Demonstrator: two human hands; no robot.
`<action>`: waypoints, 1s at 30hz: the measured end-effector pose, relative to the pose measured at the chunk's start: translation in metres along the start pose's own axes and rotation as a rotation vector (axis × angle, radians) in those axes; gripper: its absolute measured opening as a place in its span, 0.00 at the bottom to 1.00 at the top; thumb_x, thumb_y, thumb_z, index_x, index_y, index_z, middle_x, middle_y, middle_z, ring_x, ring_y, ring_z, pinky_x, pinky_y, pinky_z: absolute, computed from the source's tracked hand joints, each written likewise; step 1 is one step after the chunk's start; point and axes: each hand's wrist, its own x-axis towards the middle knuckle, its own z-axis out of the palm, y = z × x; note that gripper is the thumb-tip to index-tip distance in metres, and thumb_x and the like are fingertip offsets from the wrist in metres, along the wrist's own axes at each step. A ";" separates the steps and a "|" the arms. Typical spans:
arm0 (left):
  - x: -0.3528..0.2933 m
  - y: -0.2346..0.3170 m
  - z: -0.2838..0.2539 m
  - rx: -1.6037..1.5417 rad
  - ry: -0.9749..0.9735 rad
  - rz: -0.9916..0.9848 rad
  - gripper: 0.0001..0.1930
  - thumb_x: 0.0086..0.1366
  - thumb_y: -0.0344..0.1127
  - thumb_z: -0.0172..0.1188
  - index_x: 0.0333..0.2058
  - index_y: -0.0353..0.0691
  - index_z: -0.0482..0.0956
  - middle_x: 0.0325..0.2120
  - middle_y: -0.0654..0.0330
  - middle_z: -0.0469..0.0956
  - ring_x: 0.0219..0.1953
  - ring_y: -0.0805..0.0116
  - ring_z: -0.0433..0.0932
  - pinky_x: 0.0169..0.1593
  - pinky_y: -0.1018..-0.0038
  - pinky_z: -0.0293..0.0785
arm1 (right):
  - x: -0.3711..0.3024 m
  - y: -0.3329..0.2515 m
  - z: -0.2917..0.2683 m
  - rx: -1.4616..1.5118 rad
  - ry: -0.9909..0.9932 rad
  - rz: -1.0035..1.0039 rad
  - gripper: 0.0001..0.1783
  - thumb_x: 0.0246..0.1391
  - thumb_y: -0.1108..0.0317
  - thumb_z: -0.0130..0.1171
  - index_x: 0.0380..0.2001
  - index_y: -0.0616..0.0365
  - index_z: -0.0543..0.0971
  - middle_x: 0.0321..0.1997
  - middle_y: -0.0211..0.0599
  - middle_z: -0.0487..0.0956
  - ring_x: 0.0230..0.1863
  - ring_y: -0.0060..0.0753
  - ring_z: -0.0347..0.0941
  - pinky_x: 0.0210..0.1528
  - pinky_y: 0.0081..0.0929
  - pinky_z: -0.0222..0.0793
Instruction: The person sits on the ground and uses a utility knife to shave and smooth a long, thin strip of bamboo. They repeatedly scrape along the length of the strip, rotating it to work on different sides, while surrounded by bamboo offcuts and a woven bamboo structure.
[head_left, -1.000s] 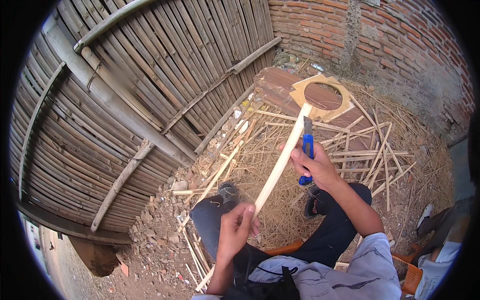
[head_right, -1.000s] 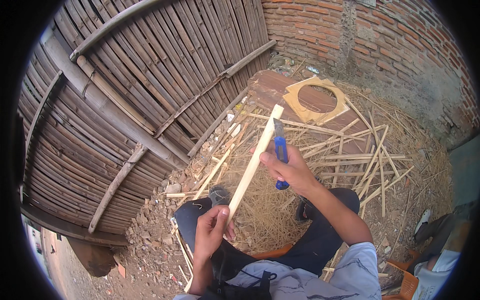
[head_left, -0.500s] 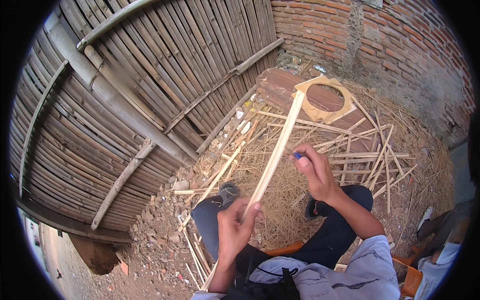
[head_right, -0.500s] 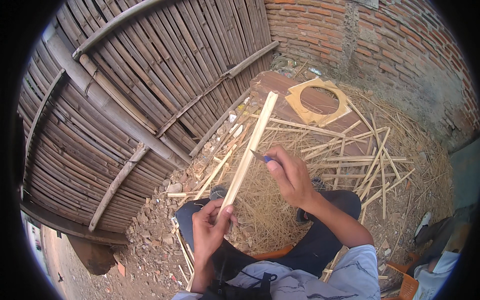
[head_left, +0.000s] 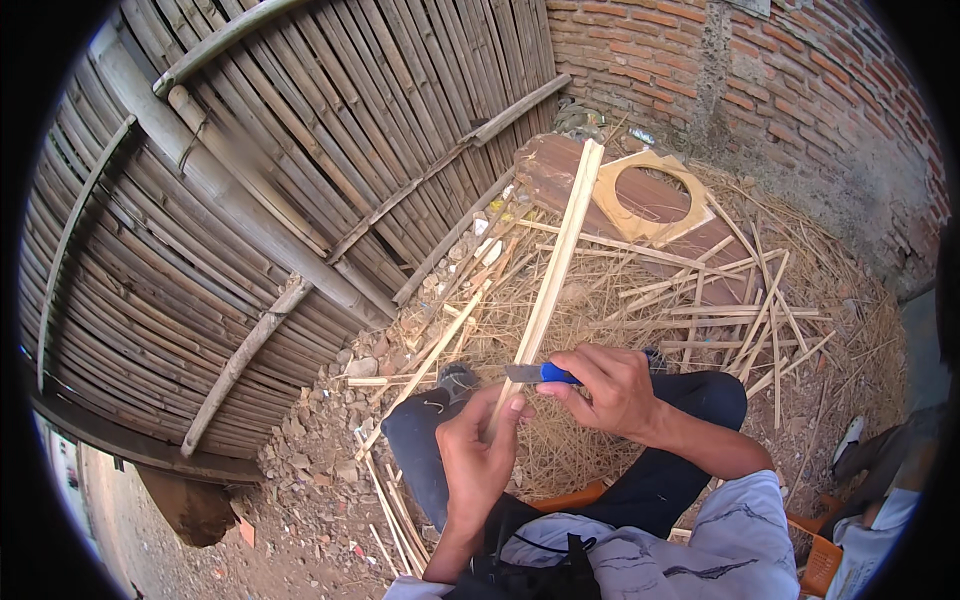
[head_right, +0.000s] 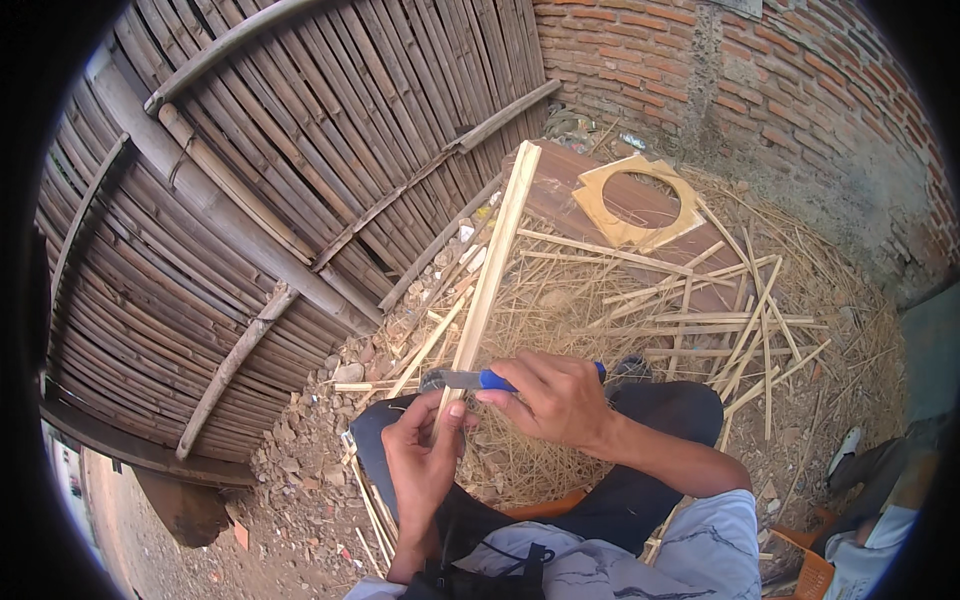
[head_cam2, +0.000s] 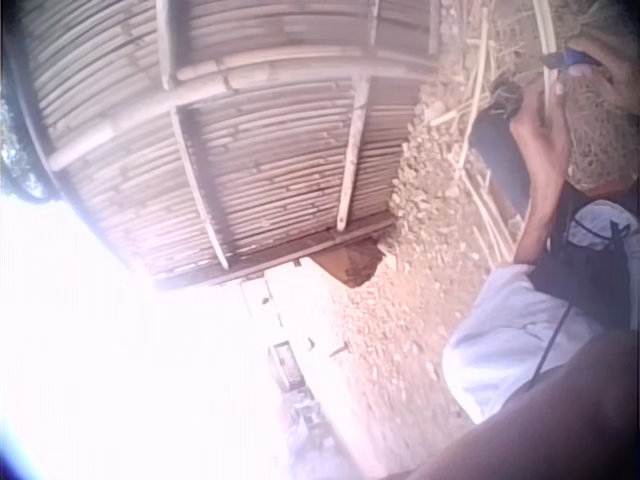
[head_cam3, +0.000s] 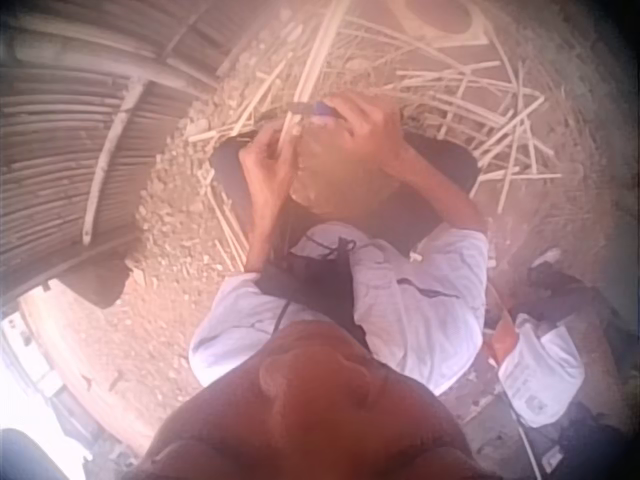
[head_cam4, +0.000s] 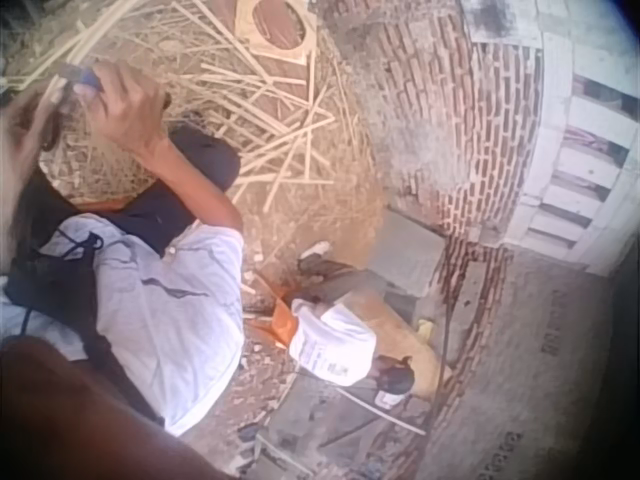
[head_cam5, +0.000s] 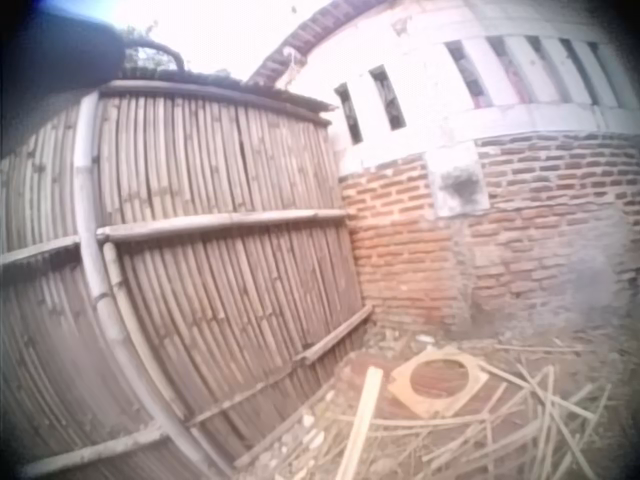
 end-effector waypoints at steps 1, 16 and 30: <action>0.000 0.004 0.001 -0.022 0.001 -0.009 0.11 0.79 0.32 0.62 0.51 0.29 0.85 0.29 0.59 0.89 0.21 0.86 0.71 0.25 0.82 0.65 | -0.001 -0.001 0.000 -0.007 0.002 0.002 0.17 0.61 0.55 0.74 0.43 0.55 0.85 0.30 0.34 0.82 0.26 0.37 0.83 0.26 0.34 0.76; 0.001 0.002 0.008 0.085 0.047 0.049 0.12 0.81 0.31 0.58 0.49 0.28 0.86 0.26 0.62 0.86 0.20 0.86 0.68 0.23 0.82 0.61 | 0.003 -0.007 -0.003 -0.091 -0.015 0.024 0.16 0.62 0.54 0.73 0.43 0.52 0.84 0.29 0.31 0.80 0.26 0.34 0.82 0.26 0.33 0.75; 0.001 0.001 0.005 0.098 0.033 0.049 0.12 0.81 0.32 0.58 0.44 0.27 0.86 0.24 0.63 0.85 0.19 0.87 0.67 0.23 0.81 0.59 | 0.006 -0.008 -0.008 -0.157 0.009 0.023 0.17 0.59 0.53 0.75 0.43 0.52 0.86 0.28 0.30 0.81 0.25 0.34 0.81 0.25 0.32 0.75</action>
